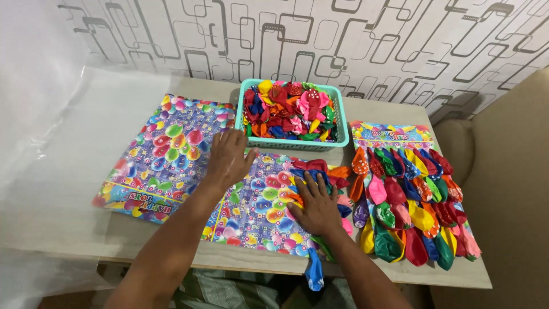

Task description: Attaching small balloons from a basket onto a display card by inserting them into slots.

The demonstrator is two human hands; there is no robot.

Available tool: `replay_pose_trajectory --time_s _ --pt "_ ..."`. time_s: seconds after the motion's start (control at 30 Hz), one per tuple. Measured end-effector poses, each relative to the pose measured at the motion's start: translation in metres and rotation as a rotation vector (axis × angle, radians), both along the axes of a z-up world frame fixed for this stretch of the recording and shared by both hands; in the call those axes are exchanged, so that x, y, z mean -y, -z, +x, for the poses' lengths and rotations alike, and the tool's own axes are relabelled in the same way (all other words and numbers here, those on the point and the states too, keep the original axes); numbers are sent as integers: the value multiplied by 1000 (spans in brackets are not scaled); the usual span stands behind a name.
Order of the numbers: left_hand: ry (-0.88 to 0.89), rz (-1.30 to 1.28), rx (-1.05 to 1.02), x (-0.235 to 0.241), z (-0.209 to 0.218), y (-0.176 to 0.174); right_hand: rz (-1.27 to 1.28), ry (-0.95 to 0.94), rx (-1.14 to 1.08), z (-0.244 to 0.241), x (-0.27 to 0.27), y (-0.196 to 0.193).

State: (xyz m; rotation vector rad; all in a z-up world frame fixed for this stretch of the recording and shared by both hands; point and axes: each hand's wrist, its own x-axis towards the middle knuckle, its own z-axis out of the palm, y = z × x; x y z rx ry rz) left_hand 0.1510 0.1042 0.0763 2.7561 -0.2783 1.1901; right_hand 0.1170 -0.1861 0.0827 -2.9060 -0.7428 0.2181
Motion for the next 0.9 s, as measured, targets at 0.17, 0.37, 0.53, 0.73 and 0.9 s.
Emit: replay_pose_trajectory --time_s 0.17,0.37,0.53,0.73,0.9 --pt "41 -79 -361 17 36 -11 31 4 40 2 1 11" --pt "-93 -51 -837 34 50 -43 1 15 13 2 -1 4" --pt "-116 -162 -919 35 48 -52 15 8 -16 1 1 0" --pt "13 -544 -506 1 73 7 39 13 -48 2 2 -7" --pt "172 -892 -507 10 16 -61 280 -34 -126 14 16 0"
